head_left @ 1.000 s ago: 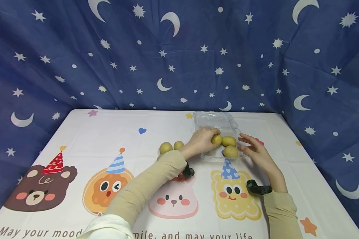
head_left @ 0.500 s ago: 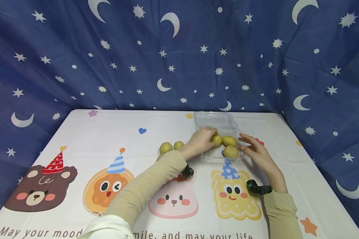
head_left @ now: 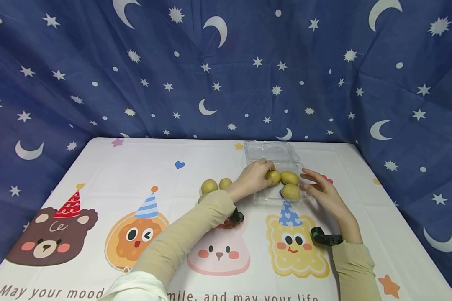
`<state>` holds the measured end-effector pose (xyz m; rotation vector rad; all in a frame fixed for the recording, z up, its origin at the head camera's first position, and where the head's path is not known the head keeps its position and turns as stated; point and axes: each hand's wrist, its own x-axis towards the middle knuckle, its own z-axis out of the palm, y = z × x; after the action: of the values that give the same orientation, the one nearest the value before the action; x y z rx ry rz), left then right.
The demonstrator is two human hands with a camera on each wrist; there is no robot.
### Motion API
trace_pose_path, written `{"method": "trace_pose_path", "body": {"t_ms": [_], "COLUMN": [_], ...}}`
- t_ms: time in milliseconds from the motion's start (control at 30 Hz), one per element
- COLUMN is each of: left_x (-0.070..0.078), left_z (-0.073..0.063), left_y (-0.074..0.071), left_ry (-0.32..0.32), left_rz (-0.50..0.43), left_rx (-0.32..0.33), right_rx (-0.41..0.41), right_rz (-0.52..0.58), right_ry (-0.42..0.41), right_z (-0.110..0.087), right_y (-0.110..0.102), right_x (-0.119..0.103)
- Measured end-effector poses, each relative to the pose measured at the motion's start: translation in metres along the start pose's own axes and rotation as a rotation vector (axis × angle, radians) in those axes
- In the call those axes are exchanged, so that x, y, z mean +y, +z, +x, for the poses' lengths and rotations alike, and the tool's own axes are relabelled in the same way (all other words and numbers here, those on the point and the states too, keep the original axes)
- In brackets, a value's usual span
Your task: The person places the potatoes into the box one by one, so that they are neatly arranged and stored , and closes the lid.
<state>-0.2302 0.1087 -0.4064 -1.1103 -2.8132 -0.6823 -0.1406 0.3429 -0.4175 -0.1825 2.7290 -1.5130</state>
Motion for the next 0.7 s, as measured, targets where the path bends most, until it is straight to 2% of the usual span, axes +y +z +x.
{"method": "trace_pose_path", "body": {"t_ms": [200,367,533,700], "left_x": [-0.001,-0.001,0.000,0.001], "left_z": [-0.002,-0.006,-0.011,-0.017], "left_y": [-0.002,-0.007,-0.012,-0.017], "left_ry": [0.019,0.036,0.075,0.110], "left_rz": [-0.032,-0.095,-0.168,-0.191], "left_rx": [-0.017,-0.019,-0.014,0.001], "right_rx": [0.002,-0.001,-0.001,0.001], "right_rz": [0.004,-0.001,0.001,0.004], "right_ry": [-0.002,0.004,0.004,-0.005], "right_z": [0.000,0.000,0.000,0.000], "right_y": [0.001,0.001,0.001,0.001], "right_x": [0.000,-0.001,-0.002,-0.002]}}
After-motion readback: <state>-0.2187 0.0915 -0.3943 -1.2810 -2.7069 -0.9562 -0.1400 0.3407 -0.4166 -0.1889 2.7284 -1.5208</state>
